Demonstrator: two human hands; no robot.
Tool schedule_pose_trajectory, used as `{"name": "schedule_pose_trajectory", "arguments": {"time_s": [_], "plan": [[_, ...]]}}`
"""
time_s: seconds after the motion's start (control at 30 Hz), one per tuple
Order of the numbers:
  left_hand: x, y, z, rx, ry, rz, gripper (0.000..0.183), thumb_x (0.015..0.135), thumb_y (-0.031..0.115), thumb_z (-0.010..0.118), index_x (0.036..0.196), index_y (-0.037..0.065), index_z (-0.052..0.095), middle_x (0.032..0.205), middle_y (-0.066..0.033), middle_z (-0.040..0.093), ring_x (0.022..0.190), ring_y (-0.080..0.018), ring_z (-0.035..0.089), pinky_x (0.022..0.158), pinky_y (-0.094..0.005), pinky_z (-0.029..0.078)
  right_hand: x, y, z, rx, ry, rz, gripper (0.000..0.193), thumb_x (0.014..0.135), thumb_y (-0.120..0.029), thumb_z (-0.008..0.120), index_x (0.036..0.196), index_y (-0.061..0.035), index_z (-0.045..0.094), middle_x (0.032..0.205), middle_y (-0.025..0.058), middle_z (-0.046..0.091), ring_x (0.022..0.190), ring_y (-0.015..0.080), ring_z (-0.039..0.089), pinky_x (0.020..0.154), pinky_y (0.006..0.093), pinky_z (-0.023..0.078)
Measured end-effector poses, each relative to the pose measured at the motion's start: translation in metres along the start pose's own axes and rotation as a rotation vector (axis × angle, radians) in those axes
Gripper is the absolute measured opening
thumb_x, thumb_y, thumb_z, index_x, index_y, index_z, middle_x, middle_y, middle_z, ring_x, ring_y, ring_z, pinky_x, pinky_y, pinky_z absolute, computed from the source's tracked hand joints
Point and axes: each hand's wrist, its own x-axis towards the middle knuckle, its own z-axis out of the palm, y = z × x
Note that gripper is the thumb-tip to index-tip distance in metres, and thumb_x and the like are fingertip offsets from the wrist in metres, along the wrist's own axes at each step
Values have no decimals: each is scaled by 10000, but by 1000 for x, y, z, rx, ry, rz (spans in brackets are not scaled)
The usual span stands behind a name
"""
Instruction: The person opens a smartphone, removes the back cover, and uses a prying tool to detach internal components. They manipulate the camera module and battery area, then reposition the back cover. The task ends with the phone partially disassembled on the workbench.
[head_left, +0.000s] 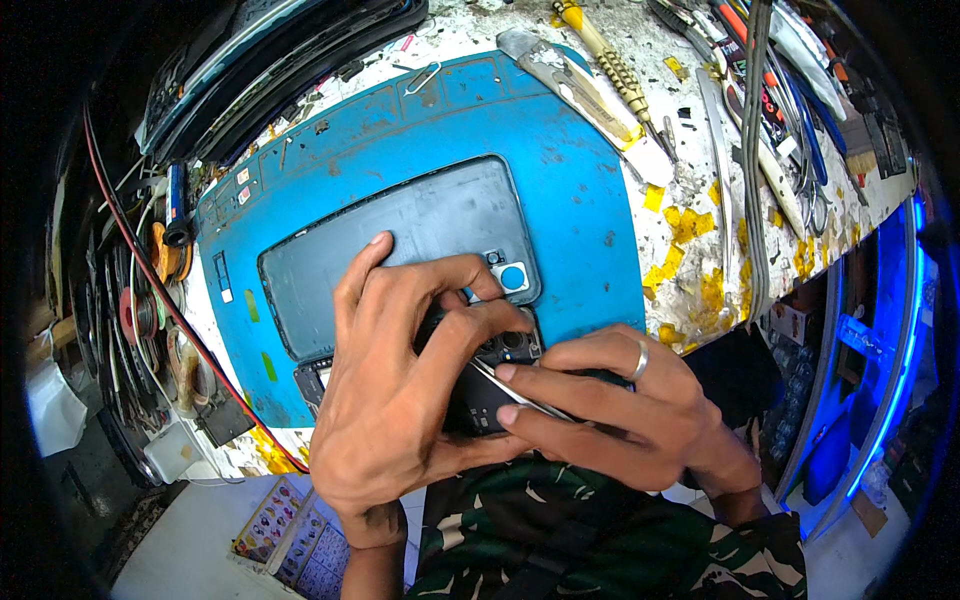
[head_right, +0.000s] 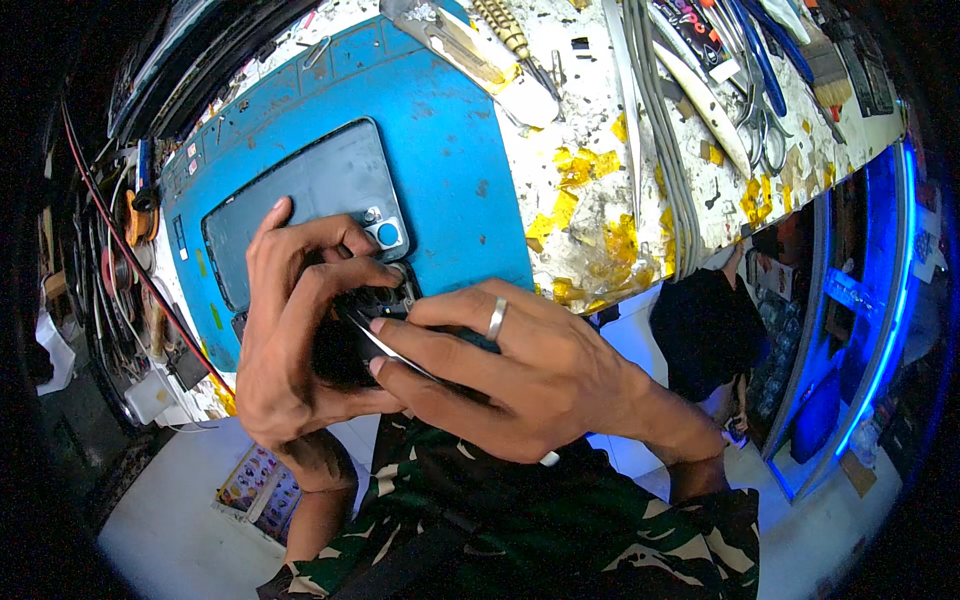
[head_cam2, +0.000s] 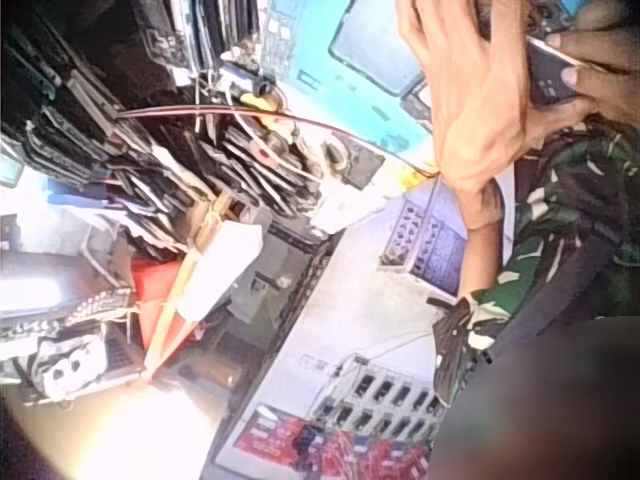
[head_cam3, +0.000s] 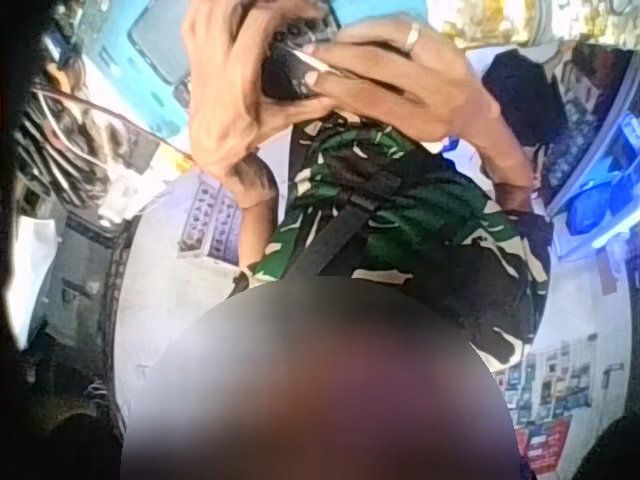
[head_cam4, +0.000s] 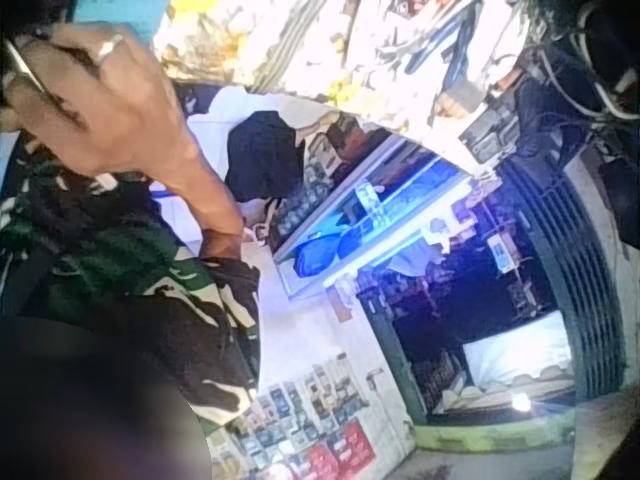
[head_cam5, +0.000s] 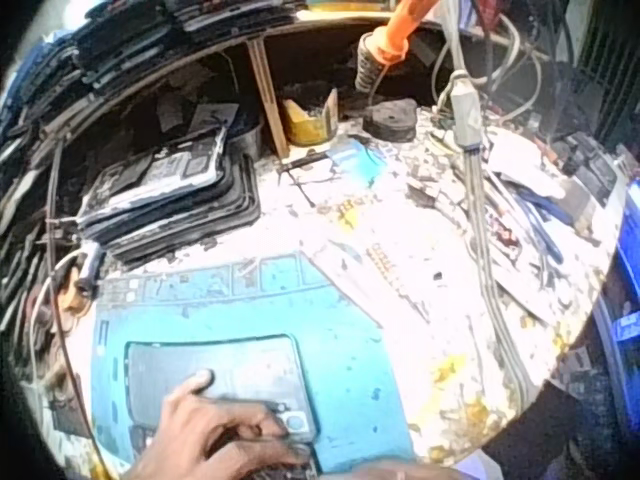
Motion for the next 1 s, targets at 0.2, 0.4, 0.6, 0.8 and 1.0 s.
{"name": "schedule_pose_trajectory", "arguments": {"time_s": [0.2, 0.4, 0.6, 0.8, 1.0], "plan": [[-3, 4, -2, 3, 29, -5, 933, 472, 494, 929, 1237, 18, 689, 1142, -152, 652, 1092, -332, 632, 1188, -646, 249, 7, -6, -10, 220, -10, 167, 337, 729, -30, 840, 1039, 32, 724, 1129, 188, 691, 940, 315, 699, 726, 372, 598], [-24, -4, -9, -9, 135, 8, 1021, 484, 512, 952, 1298, -18, 636, 1184, -175, 686, 1115, -356, 642, 1185, -662, 266, 14, -23, 1, 178, 77, 260, 314, 734, -18, 853, 1015, 46, 728, 1042, 174, 717, 868, 303, 721, 725, 362, 597], [-47, -15, -9, -58, 217, -47, 907, 598, 470, 917, 1347, 48, 631, 1180, -135, 686, 1090, -353, 641, 1136, -637, 374, 28, -34, 4, 92, 107, 357, 262, 737, 16, 820, 985, 4, 736, 968, 131, 731, 825, 265, 728, 721, 349, 586], [-53, -20, -5, -76, 225, -55, 909, 606, 427, 926, 1365, 41, 608, 1219, -141, 685, 1112, -351, 648, 1120, -604, 412, 33, -42, 3, 79, 76, 453, 242, 714, 33, 825, 935, -18, 742, 928, 138, 763, 787, 268, 739, 711, 329, 575], [-55, -20, -3, -97, 212, -39, 876, 645, 380, 913, 1384, 43, 586, 1278, -138, 665, 1144, -330, 648, 1092, -568, 456, 17, -50, 28, -218, 105, 228, 286, 686, -30, 868, 942, -42, 742, 1082, 168, 744, 891, 266, 692, 719, 382, 548]]}}
